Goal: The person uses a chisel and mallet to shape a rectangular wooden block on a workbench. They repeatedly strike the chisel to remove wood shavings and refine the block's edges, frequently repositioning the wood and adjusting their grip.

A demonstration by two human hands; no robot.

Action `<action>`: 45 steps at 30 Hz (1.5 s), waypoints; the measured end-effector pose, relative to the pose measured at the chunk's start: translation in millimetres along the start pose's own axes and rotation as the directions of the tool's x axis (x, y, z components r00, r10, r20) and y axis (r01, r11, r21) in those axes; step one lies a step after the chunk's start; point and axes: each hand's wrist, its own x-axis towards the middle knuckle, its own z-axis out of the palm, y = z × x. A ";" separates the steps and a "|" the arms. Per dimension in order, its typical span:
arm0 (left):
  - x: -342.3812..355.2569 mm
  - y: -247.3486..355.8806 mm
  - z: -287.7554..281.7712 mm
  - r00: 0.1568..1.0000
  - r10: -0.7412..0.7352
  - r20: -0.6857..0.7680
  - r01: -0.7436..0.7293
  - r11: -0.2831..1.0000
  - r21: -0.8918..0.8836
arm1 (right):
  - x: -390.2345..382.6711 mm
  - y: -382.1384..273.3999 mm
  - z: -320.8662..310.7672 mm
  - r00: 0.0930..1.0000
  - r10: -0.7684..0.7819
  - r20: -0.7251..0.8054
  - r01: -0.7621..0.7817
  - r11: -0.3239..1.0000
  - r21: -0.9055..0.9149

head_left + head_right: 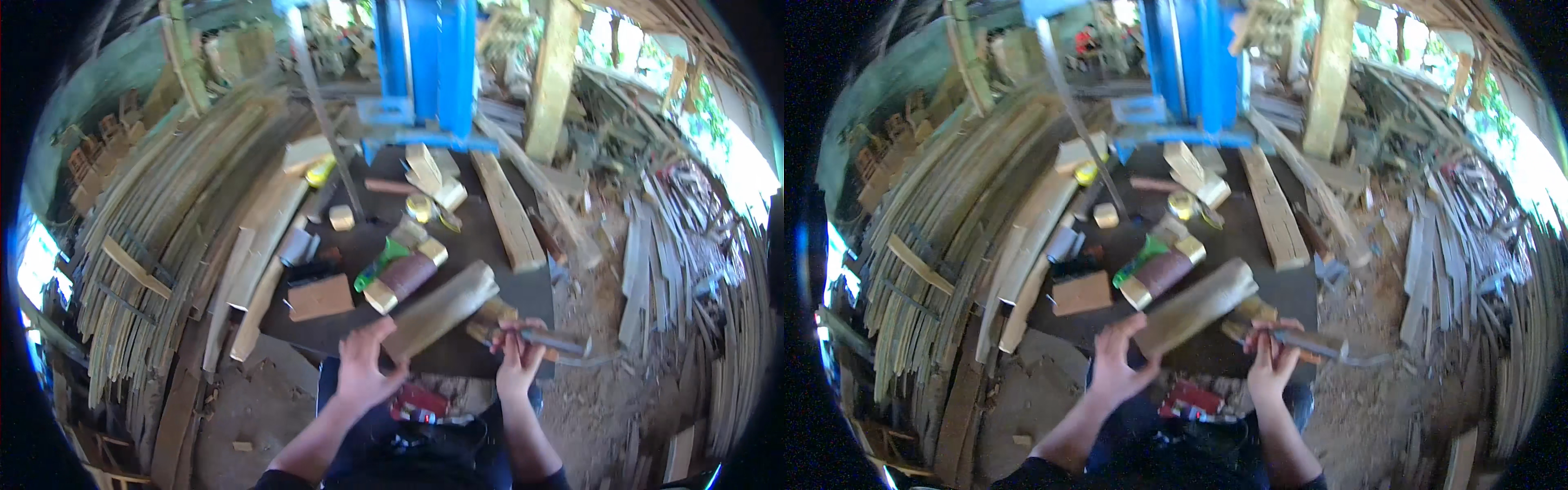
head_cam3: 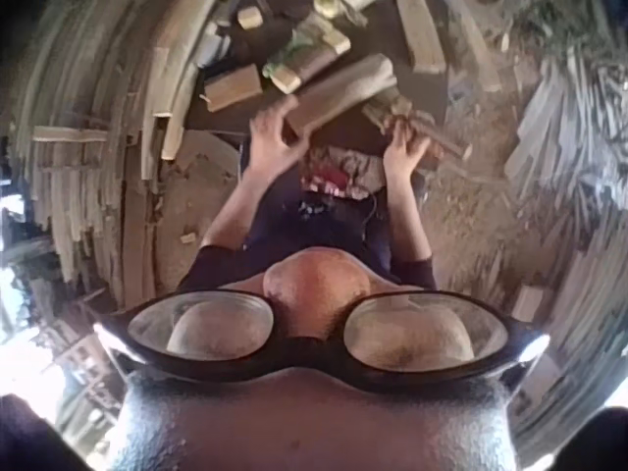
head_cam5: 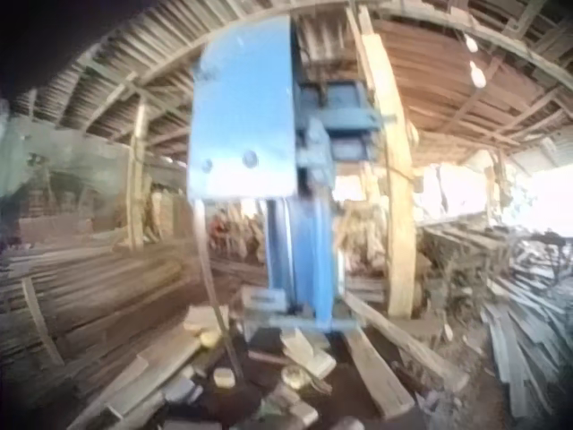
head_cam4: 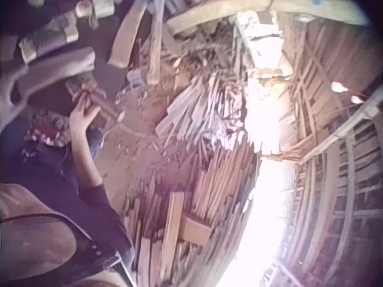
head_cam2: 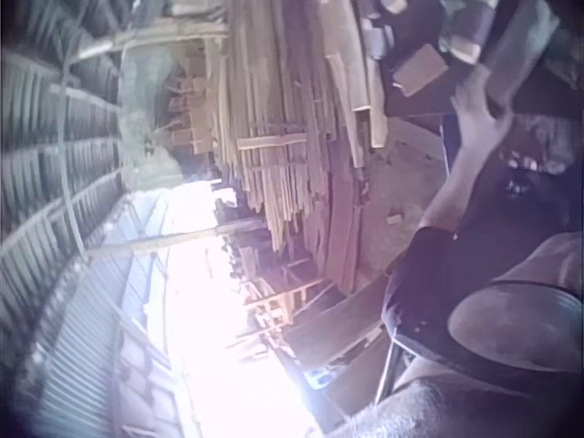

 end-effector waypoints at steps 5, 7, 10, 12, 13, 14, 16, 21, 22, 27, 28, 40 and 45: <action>5.1 -13.1 -35.7 0.991 -0.017 -0.133 0.011 0.999 -0.046 | 1.2 -2.9 6.5 0.990 -0.035 0.140 0.070 0.965 -0.251; 12.5 -12.8 -31.9 0.986 0.016 -0.169 -0.029 0.997 -0.074 | 6.1 -1.9 7.6 0.985 -0.092 0.149 0.135 0.942 -0.308; 25.7 -14.3 -15.4 0.970 0.121 -0.212 -0.152 0.979 -0.135 | 16.7 -4.1 15.9 0.972 -0.137 0.192 0.204 0.898 -0.390; 42.0 0.4 -13.3 0.963 0.174 -0.208 -0.188 0.981 -0.049 | 30.7 3.6 4.1 0.929 -0.162 0.332 0.309 0.835 -0.456; 50.0 -1.3 -4.9 0.972 0.176 -0.155 -0.189 0.979 -0.078 | 38.1 -0.8 4.2 0.909 -0.196 0.369 0.355 0.829 -0.433; 50.0 -2.7 -2.6 0.983 0.160 -0.091 -0.168 0.982 -0.090 | 41.0 -9.5 11.4 0.928 -0.081 0.364 0.257 0.847 -0.465; 54.8 0.2 0.2 0.986 0.143 -0.086 -0.150 0.986 -0.077 | 44.8 -11.5 20.0 0.921 -0.011 0.388 0.224 0.833 -0.507; 65.3 7.3 2.3 0.996 0.090 -0.006 -0.089 0.971 -0.222 | 61.6 -0.5 16.6 0.886 -0.020 0.463 0.274 0.827 -0.490; 67.1 5.6 4.8 0.994 0.106 -0.032 -0.110 0.979 -0.174 | 62.8 -3.0 16.5 0.896 -0.030 0.444 0.247 0.863 -0.441; 73.2 -5.1 13.5 0.982 0.180 -0.054 -0.184 0.979 -0.083 | 105.1 -8.2 47.3 0.884 0.036 0.467 0.147 0.925 -0.349; 73.9 -5.7 13.7 0.981 0.188 -0.050 -0.192 0.977 -0.090 | 114.4 -5.1 50.0 0.878 0.052 0.475 0.130 0.930 -0.343; 65.9 -11.6 12.7 0.984 0.169 -0.057 -0.175 0.975 -0.135 | 141.5 1.7 39.9 0.911 0.215 0.351 -0.137 0.963 -0.233; 63.4 -11.9 13.5 0.986 0.152 -0.073 -0.161 0.977 -0.140 | 128.2 4.4 48.4 0.880 0.285 0.380 -0.224 0.954 -0.198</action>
